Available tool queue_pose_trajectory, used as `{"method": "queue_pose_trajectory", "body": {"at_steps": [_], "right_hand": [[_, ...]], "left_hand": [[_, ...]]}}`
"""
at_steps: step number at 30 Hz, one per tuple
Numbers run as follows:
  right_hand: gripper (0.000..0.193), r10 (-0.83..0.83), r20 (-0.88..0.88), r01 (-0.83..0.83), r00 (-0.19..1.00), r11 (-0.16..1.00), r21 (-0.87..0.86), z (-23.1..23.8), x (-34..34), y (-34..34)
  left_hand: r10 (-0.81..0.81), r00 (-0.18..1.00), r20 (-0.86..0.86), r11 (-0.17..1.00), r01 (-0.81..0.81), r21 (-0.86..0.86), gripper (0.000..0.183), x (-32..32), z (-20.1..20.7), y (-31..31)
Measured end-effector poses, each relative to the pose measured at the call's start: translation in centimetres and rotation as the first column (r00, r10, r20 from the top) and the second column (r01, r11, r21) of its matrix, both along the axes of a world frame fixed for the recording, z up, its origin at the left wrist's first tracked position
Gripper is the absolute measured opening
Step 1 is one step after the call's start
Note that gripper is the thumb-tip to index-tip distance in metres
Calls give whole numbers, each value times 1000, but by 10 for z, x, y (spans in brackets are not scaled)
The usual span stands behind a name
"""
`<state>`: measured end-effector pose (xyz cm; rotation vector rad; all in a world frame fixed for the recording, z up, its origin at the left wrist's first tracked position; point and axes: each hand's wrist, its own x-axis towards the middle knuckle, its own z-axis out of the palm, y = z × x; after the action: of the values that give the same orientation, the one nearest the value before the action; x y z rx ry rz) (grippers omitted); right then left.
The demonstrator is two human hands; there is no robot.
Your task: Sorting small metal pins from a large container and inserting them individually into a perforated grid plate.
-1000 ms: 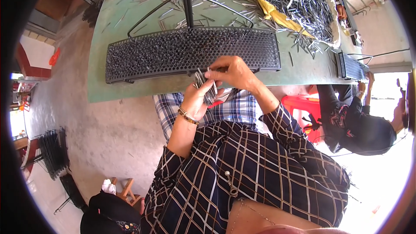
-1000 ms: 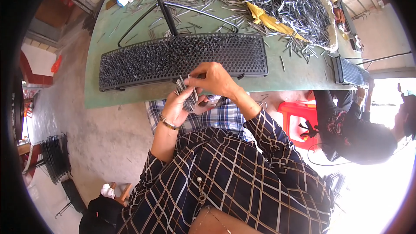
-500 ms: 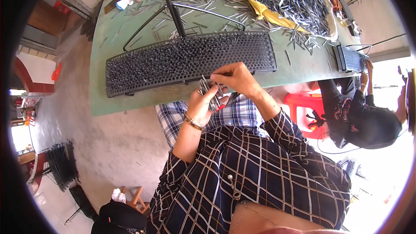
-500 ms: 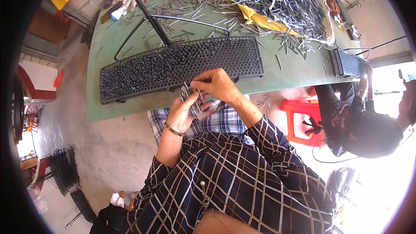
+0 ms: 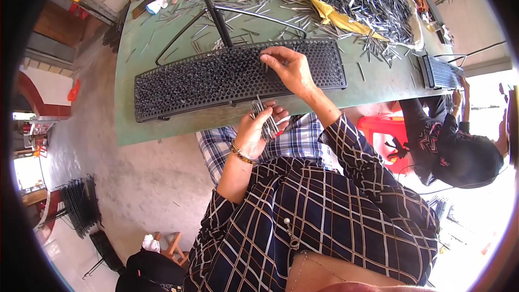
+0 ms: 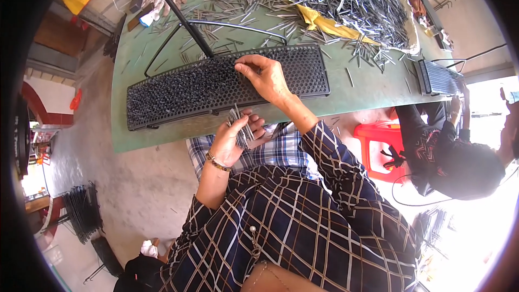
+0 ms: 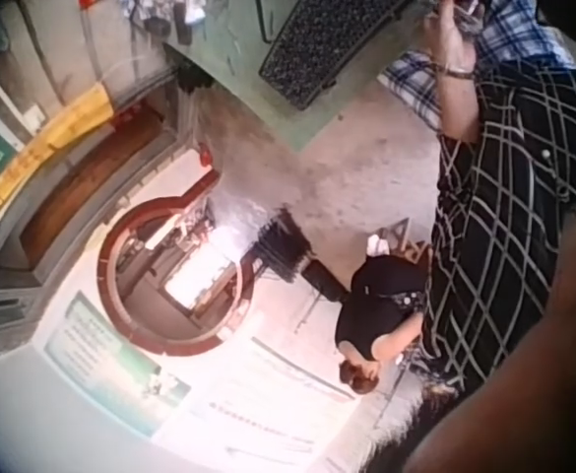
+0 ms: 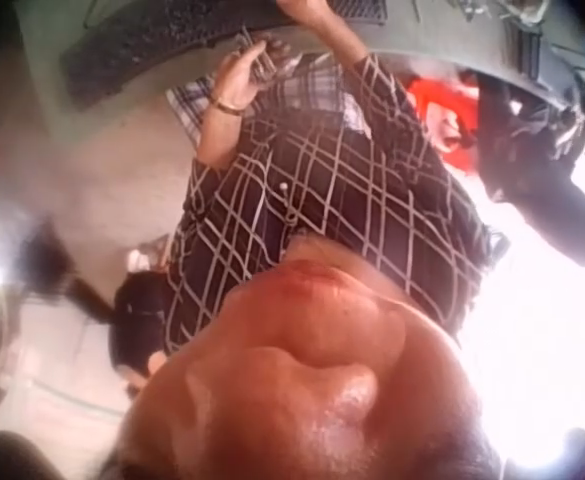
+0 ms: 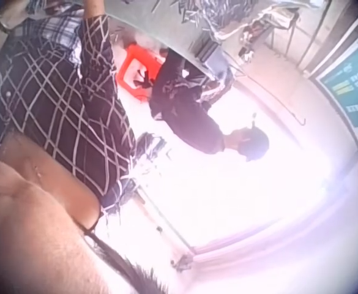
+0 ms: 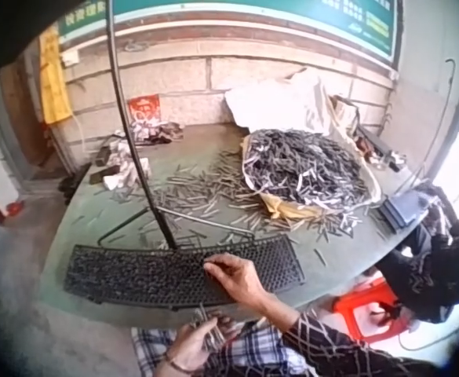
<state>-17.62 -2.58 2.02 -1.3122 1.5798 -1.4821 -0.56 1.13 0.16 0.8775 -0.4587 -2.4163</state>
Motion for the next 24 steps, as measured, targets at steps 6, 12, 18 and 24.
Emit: {"method": "queue_pose_trajectory", "body": {"at_steps": [6, 12, 18, 24], "right_hand": [[17, 0, -151, 3, 988, 1000, 15, -8, 4, 2], [13, -177, -559, 25, 810, 963, -270, -17, 4, 8], [14, -169, -698, 11, 695, 974, -225, -11, 7, 15], [13, -57, -492, -36, 869, 983, -178, 9, 1, 26]], "left_hand": [[10, 1000, -20, 1000, -10, 21, 21, 5, -7, 2], [-14, 999, -37, 999, 16, 49, 23, 5, -6, 1], [-49, 999, -6, 998, 49, -33, 27, 7, -1, 1], [-86, 996, -26, 986, 81, -149, 27, 11, 5, -3]]}}
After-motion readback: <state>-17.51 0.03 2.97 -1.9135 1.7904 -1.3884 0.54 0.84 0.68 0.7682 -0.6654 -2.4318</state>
